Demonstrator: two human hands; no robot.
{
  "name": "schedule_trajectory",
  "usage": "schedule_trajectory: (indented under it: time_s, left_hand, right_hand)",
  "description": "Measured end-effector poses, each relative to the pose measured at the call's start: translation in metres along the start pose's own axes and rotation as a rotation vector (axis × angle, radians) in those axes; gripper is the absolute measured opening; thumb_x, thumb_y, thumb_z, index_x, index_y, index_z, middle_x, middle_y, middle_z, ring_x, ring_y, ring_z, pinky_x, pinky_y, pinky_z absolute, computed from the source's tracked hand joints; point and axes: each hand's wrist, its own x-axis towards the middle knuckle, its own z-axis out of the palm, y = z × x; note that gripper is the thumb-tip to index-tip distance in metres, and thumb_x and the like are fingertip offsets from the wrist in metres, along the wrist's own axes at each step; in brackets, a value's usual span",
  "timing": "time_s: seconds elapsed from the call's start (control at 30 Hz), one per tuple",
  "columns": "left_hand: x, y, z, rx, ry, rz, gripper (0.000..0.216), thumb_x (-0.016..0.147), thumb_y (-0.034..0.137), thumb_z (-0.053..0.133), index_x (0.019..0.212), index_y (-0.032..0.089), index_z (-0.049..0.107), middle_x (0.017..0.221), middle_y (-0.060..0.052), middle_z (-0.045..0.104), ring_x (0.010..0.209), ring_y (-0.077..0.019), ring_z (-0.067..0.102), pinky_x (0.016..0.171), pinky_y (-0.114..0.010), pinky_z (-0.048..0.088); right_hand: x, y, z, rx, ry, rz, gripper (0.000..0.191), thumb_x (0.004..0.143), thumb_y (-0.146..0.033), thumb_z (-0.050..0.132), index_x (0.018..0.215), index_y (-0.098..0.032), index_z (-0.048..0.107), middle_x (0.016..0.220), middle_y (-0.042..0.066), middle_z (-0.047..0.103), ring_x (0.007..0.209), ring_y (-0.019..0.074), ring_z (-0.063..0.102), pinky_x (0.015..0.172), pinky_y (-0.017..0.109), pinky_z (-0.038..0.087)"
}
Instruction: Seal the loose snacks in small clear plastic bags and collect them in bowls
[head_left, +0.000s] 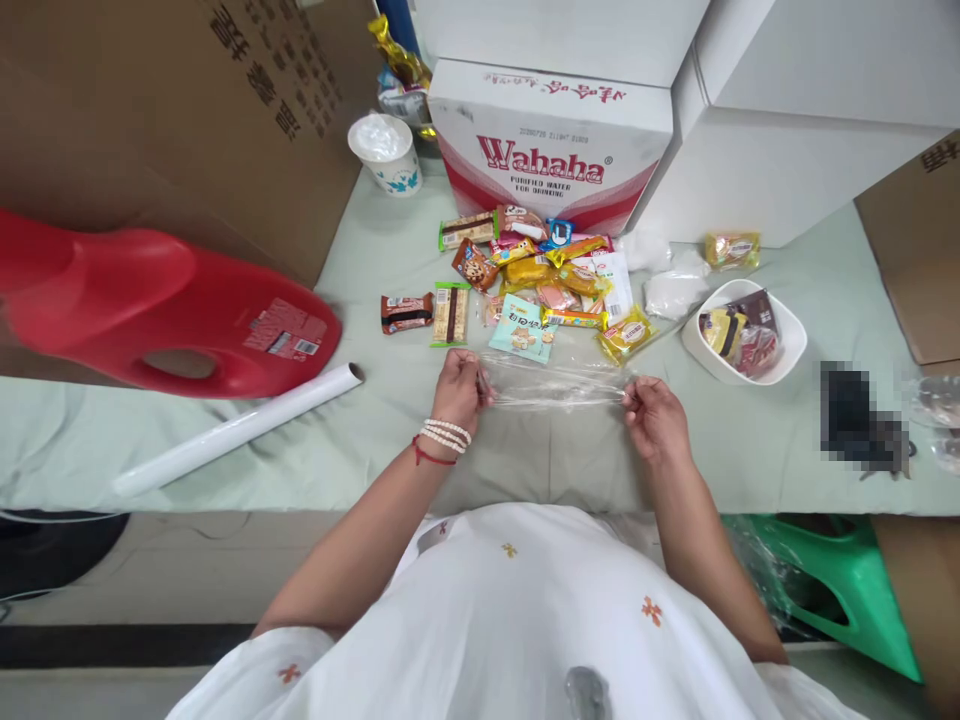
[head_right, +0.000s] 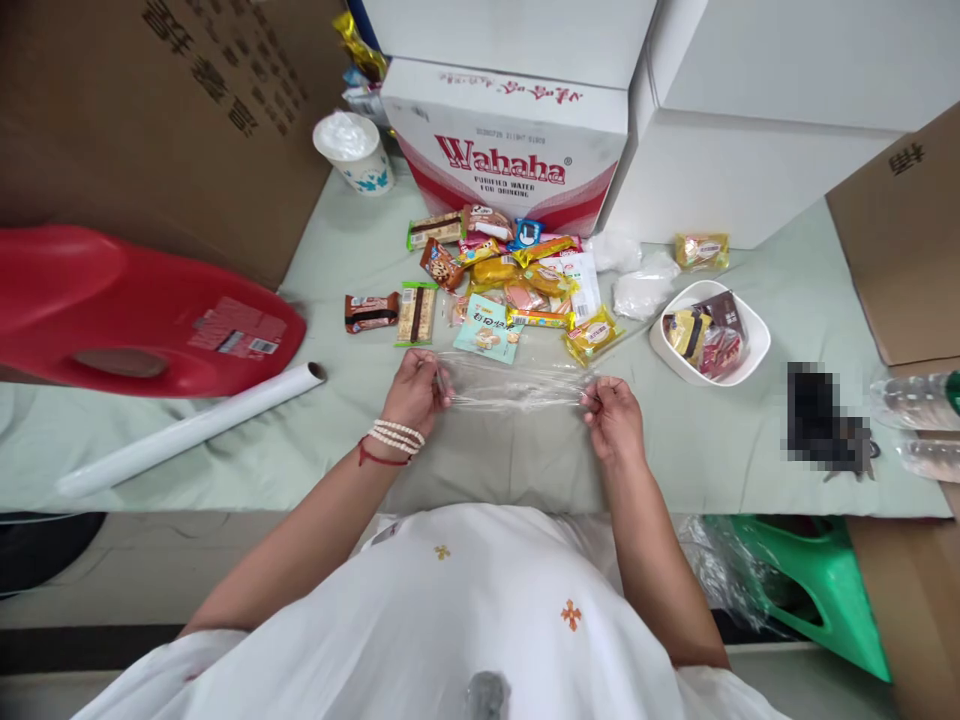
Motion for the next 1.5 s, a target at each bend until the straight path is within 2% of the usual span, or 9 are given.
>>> schedule_trajectory:
  time_s: [0.2,0.37,0.53,0.7,0.83,1.07,1.2,1.33,1.5]
  left_hand:
    - [-0.025,-0.005,-0.004,-0.256,-0.221,-0.167,0.036,0.088,0.051,0.072,0.098,0.018,0.062,0.093,-0.008,0.077,0.087,-0.0208,0.077,0.076,-0.030,0.061]
    - [-0.048,-0.007,-0.025,-0.606,-0.287,-0.292,0.046,0.092,0.054,0.064,0.105,0.010,0.069,0.116,-0.021,0.075,0.129,-0.0332,0.064,0.104,-0.044,0.055]
    - [-0.060,-0.024,-0.041,-0.506,-0.387,-0.325,0.070,0.073,0.066,0.080,0.109,0.008,0.072,0.134,-0.025,0.066,0.139,-0.0369,0.054,0.108,-0.044,0.052]
    - [-0.058,-0.039,-0.026,-0.133,-0.356,-0.208,0.044,0.056,0.035,0.099,0.080,0.016,0.067,0.109,-0.009,0.074,0.119,-0.0276,0.067,0.086,-0.031,0.059]
    - [-0.052,-0.031,-0.008,-0.240,-0.277,-0.174,0.053,0.065,0.051,0.091,0.089,0.021,0.055,0.082,0.004,0.066,0.069,-0.0140,0.070,0.059,-0.025,0.057]
    - [-0.052,-0.027,0.007,-0.158,-0.228,0.066,0.055,0.077,0.067,0.077,0.086,0.022,0.046,0.065,0.009,0.052,0.040,-0.0047,0.051,0.037,-0.016,0.035]
    - [-0.057,-0.041,0.009,-0.003,-0.262,0.141,0.050,0.081,0.066,0.073,0.084,0.021,0.052,0.059,0.010,0.047,0.037,-0.0033,0.040,0.034,-0.017,0.032]
    - [-0.052,-0.038,0.001,-0.016,-0.220,0.085,0.050,0.075,0.063,0.080,0.083,0.020,0.055,0.057,0.010,0.045,0.037,-0.0027,0.034,0.032,-0.015,0.028]
    - [-0.031,-0.007,-0.032,-0.013,-0.299,-0.142,0.051,0.063,0.050,0.093,0.081,0.017,0.059,0.057,0.010,0.046,0.036,0.0006,0.027,0.031,-0.014,0.018]
  right_hand:
    - [0.007,0.015,0.016,0.138,-0.010,0.057,0.025,0.072,-0.018,0.081,0.082,-0.019,0.058,0.066,-0.005,0.061,0.050,0.0053,0.056,0.036,0.009,0.041]
    - [0.010,0.018,0.018,0.229,-0.019,0.078,0.024,0.071,-0.013,0.079,0.077,-0.018,0.057,0.065,-0.006,0.060,0.054,0.0025,0.057,0.047,0.005,0.050]
    - [0.015,0.024,0.024,0.245,-0.052,0.056,0.027,0.070,-0.015,0.085,0.076,-0.020,0.059,0.070,-0.004,0.063,0.062,0.0061,0.062,0.059,0.010,0.059]
    - [0.007,0.020,0.043,0.271,-0.116,-0.007,0.024,0.076,-0.022,0.085,0.079,-0.021,0.061,0.076,-0.001,0.068,0.078,0.0112,0.069,0.079,0.023,0.064]
    - [-0.012,0.008,0.047,0.267,-0.239,-0.018,0.033,0.083,-0.053,0.078,0.089,-0.022,0.069,0.098,0.006,0.073,0.102,0.0181,0.070,0.098,0.035,0.060]
    - [-0.043,0.024,0.035,-0.064,-0.140,0.147,0.059,0.074,-0.075,0.075,0.093,-0.019,0.073,0.097,0.007,0.073,0.077,0.0147,0.064,0.055,0.022,0.055]
    - [-0.049,0.031,0.048,-0.117,-0.212,0.145,0.051,0.070,-0.068,0.081,0.087,-0.021,0.070,0.089,0.003,0.069,0.074,0.0133,0.059,0.054,0.020,0.051]
    - [-0.043,0.023,0.055,-0.234,-0.224,0.062,0.050,0.057,-0.056,0.092,0.076,-0.021,0.063,0.077,-0.002,0.061,0.067,0.0104,0.051,0.048,0.017,0.043]
    - [-0.030,0.003,0.030,-0.424,-0.345,0.121,0.052,0.057,-0.059,0.091,0.068,-0.018,0.061,0.062,-0.004,0.053,0.053,0.0069,0.041,0.040,0.017,0.029]
